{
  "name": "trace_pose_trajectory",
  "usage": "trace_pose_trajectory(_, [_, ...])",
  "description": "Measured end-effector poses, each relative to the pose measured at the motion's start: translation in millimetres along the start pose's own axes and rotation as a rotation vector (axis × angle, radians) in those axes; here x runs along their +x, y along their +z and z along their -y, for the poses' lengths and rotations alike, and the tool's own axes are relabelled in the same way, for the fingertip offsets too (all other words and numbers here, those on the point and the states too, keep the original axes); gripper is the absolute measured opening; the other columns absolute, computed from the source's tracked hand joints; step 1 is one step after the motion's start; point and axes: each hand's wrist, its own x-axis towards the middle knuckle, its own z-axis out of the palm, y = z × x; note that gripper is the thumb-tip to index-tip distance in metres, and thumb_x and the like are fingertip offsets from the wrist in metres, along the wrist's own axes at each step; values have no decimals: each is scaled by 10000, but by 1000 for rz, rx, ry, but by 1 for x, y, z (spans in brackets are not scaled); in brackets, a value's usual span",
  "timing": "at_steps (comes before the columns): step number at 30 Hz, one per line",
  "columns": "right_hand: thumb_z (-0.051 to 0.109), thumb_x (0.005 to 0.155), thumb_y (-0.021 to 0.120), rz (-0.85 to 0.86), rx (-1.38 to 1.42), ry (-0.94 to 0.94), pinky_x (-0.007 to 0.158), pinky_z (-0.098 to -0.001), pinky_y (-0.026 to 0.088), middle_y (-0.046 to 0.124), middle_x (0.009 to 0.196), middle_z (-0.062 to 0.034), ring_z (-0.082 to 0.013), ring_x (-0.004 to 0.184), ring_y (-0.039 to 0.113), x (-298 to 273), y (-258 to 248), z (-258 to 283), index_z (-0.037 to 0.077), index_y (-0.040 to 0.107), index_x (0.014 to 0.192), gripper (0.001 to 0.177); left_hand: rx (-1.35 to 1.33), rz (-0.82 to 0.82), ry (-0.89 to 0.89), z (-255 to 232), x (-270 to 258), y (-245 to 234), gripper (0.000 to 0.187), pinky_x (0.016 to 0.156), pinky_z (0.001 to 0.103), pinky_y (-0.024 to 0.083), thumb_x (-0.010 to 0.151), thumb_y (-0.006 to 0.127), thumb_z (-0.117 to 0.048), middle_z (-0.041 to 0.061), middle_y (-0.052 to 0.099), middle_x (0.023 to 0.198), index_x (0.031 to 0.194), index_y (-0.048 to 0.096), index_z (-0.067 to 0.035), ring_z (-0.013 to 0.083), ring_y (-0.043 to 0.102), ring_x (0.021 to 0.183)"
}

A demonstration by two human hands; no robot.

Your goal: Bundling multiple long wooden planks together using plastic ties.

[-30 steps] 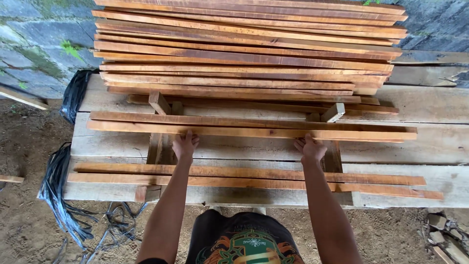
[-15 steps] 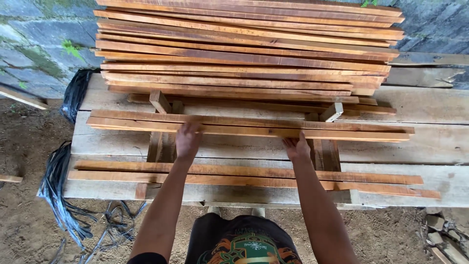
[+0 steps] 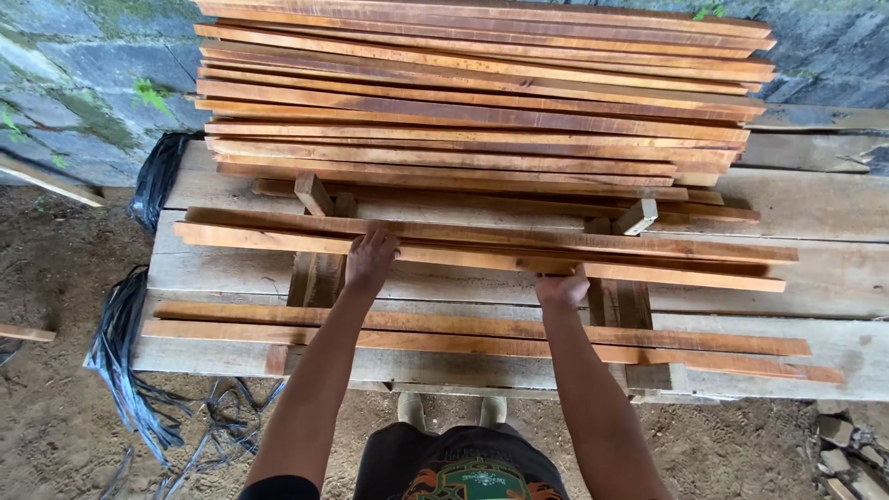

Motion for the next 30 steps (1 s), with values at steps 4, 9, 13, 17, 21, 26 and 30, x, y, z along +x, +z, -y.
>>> trace_pose_trajectory(4, [441,1106,360,2,68,21,1222,-661,342,419,1557,-150,-374,1405,464,-62,27,-4,172,324,1562,530,-19,-30,-4,-5,-10,-1,253,864,361,547,816,785,-324,-27,559,995,1022,659,-248,197,653,998])
trace_pose_trajectory(9, [391,1022,363,-66,-22,-19,1136,-644,384,441,1409,-124,-323,1294,499,-101,50,-5,144,315,1550,585,-12,14,23,-2,-16,11,454,840,345,558,729,879,-228,-11,622,1019,1094,608,-222,204,680,1021])
trace_pose_trajectory(13, [269,810,800,-421,-610,-263,836,-621,511,510,1221,-246,-428,1024,580,-29,-13,24,38,532,1327,627,63,-41,85,-1,-15,7,535,770,345,573,678,915,-216,22,626,1054,1128,627,-193,213,677,992])
trace_pose_trajectory(17, [243,871,791,112,-1388,-858,1072,-542,368,533,1218,-134,-323,1202,493,-98,24,34,139,576,1287,479,54,-4,90,-7,-16,-3,553,793,338,564,625,930,-228,-7,595,1047,1106,658,-231,201,651,1001])
trace_pose_trajectory(21, [386,997,675,551,-2167,-858,1267,-642,154,594,1476,-102,-336,1479,438,-75,4,34,265,632,1388,412,73,26,33,-15,-23,-6,560,938,336,523,664,908,-231,-50,571,1161,1168,669,-276,168,595,1136])
trace_pose_trajectory(26, [523,1032,593,535,-2437,-1129,1307,-563,119,620,1442,-29,-253,1455,479,-95,2,30,257,603,1424,474,72,13,50,-20,-25,-16,550,1085,369,449,697,902,-231,-34,624,1188,1198,673,-235,170,601,1206])
trace_pose_trajectory(30, [468,864,785,595,-2287,-1576,1290,-540,255,703,1242,-60,-256,1291,622,-97,-11,29,182,673,1296,530,52,-38,56,-25,-30,-31,445,970,342,508,675,894,-191,-30,627,1012,1067,683,-201,180,657,1060])
